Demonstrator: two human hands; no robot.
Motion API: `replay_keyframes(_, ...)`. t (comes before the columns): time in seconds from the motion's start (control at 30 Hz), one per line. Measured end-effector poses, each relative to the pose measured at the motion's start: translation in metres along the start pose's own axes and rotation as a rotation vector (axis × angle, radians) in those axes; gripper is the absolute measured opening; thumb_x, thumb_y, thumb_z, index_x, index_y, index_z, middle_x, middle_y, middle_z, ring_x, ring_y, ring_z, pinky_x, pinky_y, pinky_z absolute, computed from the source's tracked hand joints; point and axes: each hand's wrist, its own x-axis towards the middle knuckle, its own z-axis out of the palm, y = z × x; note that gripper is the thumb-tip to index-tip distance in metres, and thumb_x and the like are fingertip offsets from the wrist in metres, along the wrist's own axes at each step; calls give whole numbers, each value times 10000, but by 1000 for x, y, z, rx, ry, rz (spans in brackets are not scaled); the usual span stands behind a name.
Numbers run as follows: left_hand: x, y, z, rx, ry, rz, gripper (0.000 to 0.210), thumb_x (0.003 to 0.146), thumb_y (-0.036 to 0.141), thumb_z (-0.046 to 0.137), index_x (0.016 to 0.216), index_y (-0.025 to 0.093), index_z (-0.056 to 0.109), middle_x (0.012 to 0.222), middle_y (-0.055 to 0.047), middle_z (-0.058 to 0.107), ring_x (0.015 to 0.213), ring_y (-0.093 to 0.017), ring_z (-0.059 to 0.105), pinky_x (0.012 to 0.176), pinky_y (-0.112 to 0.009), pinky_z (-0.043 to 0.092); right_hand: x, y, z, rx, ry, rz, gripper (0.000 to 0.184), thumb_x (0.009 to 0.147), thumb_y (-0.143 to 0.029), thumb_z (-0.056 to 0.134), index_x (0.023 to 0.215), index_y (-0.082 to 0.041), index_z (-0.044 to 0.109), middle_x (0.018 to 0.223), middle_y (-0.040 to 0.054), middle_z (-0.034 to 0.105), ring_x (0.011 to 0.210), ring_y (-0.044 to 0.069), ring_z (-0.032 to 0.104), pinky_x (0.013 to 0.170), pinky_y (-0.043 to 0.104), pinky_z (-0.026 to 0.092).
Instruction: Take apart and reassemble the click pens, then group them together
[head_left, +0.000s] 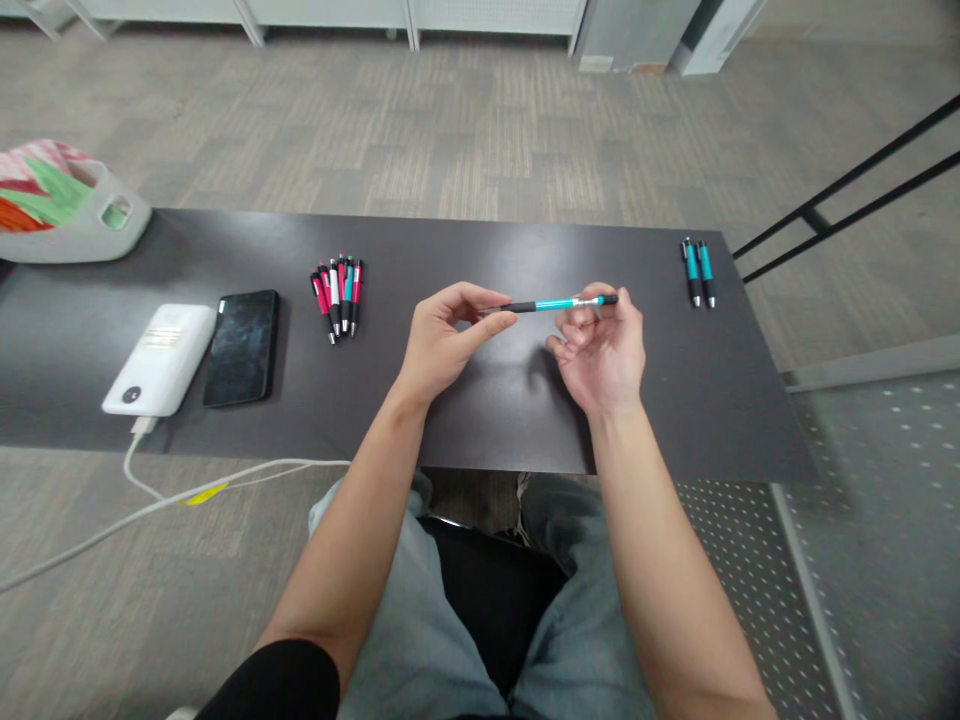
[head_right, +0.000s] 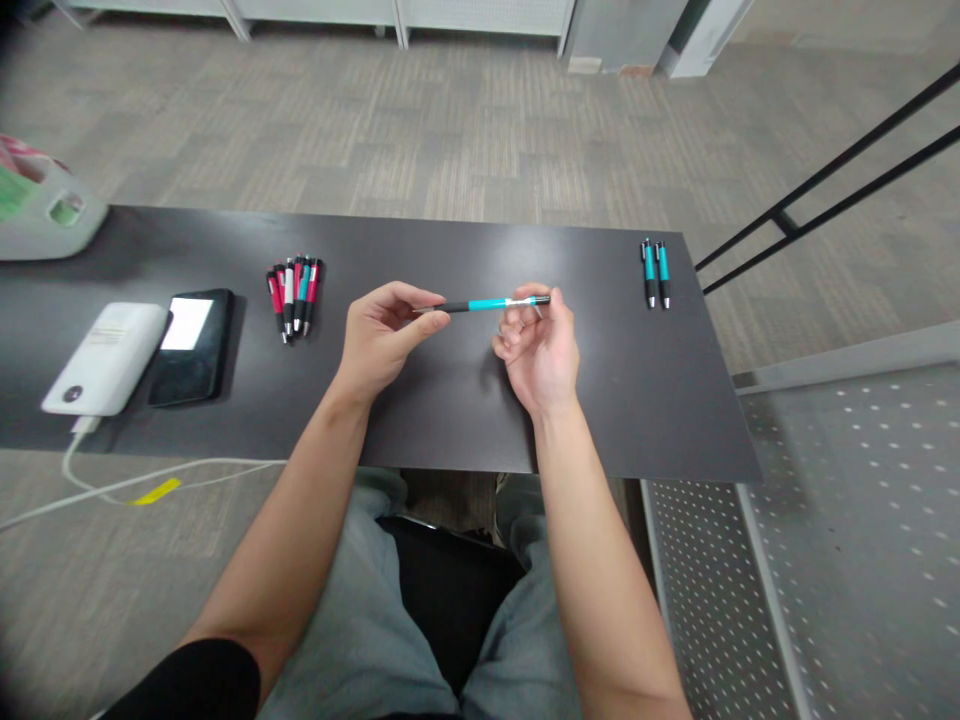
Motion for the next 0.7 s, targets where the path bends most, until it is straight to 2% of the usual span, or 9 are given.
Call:
replay_keyframes(0.1, 2, 0, -1, -84, 41, 2, 218, 817, 429, 913, 931, 272, 813, 790, -12, 712, 705, -150, 607, 674, -294, 474, 1, 2, -3, -47, -35, -3, 249, 970, -487, 602, 928, -276, 728, 715, -3, 516, 583, 144, 316, 496, 277, 275)
replay_keyframes(0.23, 7, -1, -5, -124, 132, 23, 232, 845, 451, 889, 945, 254, 817, 721, 2, 655, 647, -107, 581, 631, -240, 460, -1, 6, -6, -253, -121, -15, 150, 950, -416, 677, 931, -283, 745, 772, 6, 586, 632, 151, 409, 574, 304, 383)
replay_keyframes(0.33, 8, -4, -7, -143, 139, 11, 222, 837, 435, 898, 928, 247, 823, 758, -3, 673, 651, -88, 583, 639, -213, 470, -4, 7, -6, -478, -209, -5, 220, 977, -512, 672, 986, -315, 767, 781, 6, 596, 639, 171, 444, 607, 333, 401)
replay_keyframes(0.47, 7, -3, -7, -205, 93, -49, 262, 904, 509, 815, 989, 261, 826, 743, -4, 657, 664, -103, 592, 668, -219, 504, -7, 6, -3, -677, -363, 31, 257, 983, -573, 666, 989, -345, 785, 696, -1, 511, 636, 185, 430, 610, 341, 381)
replay_keyframes(0.57, 6, 1, -4, -285, 60, -140, 304, 941, 552, 754, 1074, 286, 816, 872, -28, 693, 714, -123, 616, 673, -239, 527, -10, 11, 0, -644, -386, 45, 342, 1008, -623, 589, 1000, -341, 783, 644, -15, 398, 588, 177, 353, 561, 333, 332)
replay_keyframes(0.63, 5, 3, 0, -326, 62, -214, 291, 951, 546, 743, 1090, 298, 807, 1001, -40, 708, 732, -127, 625, 677, -251, 543, -12, 16, 2, -567, -387, 80, 430, 1026, -663, 507, 995, -328, 775, 626, -35, 297, 537, 164, 241, 514, 323, 265)
replay_keyframes(0.7, 4, 3, 5, -331, 101, -253, 274, 965, 541, 727, 1056, 293, 801, 1022, -39, 705, 720, -125, 618, 682, -255, 551, -13, 23, 3, -488, -396, 141, 485, 1037, -679, 453, 953, -312, 759, 624, -48, 236, 522, 154, 143, 493, 315, 192)
